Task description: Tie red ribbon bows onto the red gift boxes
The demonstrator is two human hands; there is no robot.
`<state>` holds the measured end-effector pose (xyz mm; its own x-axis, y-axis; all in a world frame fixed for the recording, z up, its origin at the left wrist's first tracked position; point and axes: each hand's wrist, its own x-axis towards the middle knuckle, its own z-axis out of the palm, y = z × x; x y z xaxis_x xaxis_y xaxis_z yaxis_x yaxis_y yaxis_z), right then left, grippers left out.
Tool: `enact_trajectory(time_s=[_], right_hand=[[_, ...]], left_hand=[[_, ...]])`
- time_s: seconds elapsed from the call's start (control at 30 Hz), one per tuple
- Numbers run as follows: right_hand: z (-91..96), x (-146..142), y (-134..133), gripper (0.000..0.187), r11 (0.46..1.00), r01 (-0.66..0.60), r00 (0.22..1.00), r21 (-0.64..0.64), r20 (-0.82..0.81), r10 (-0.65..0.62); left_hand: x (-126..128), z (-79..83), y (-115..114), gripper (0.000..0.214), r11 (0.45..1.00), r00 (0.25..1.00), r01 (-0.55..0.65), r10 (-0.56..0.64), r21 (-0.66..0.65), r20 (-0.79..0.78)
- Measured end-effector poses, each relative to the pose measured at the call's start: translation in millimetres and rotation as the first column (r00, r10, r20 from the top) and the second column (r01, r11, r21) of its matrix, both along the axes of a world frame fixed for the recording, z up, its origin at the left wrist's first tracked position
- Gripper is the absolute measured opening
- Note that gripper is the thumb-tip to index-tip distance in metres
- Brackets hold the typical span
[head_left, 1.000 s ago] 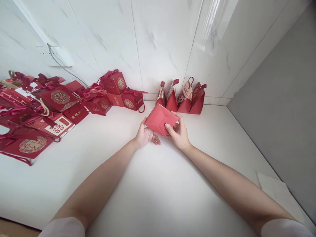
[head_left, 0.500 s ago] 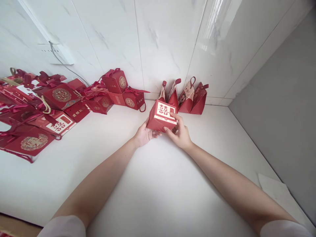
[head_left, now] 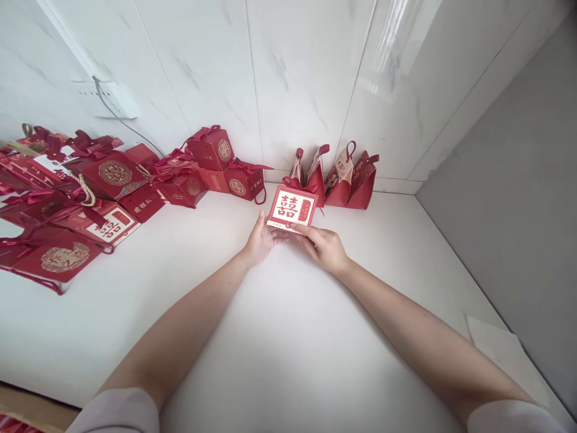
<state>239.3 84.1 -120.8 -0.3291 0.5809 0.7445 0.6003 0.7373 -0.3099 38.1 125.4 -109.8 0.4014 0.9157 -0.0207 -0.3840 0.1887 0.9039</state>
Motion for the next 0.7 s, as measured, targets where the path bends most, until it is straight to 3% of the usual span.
enact_trajectory(time_s=[0.07,0.2,0.3,0.43,0.6,0.7], right_hand=[[0.9,0.3,0.8,0.033,0.999,0.001,0.999,0.033,0.038,-0.002],[-0.1,-0.3,-0.9,0.033,0.999,-0.033,0.999,-0.009,0.029,0.033],[-1.3,-0.4,0.2,0.04,0.983,-0.074,0.973,-0.171,-0.229,0.034],[-2.8,4.4,10.7,0.035,0.949,-0.115,0.87,-0.294,-0.49,-0.046],[-6.0,10.8,21.4,0.053,0.791,-0.376,0.82,-0.483,-0.57,0.041],[-8.4,11.0,23.2,0.064,0.745,-0.428,0.81,-0.512,-0.583,0.064]], left_hand=[[-2.1,1.3,-1.0,0.077,0.998,0.998,0.06,-0.06,0.032,0.017],[-4.5,4.0,-3.2,0.056,0.992,0.994,0.108,-0.109,0.066,0.015],[-4.5,5.6,-3.5,0.041,0.997,0.998,0.061,-0.061,0.04,0.005],[-4.4,5.2,-2.9,0.042,0.999,0.999,0.037,-0.036,0.02,-0.028],[-5.7,3.7,-3.0,0.058,0.995,0.992,0.101,-0.098,0.028,-0.085],[-6.5,3.8,-2.8,0.065,0.987,0.98,0.16,-0.156,0.023,-0.12]])
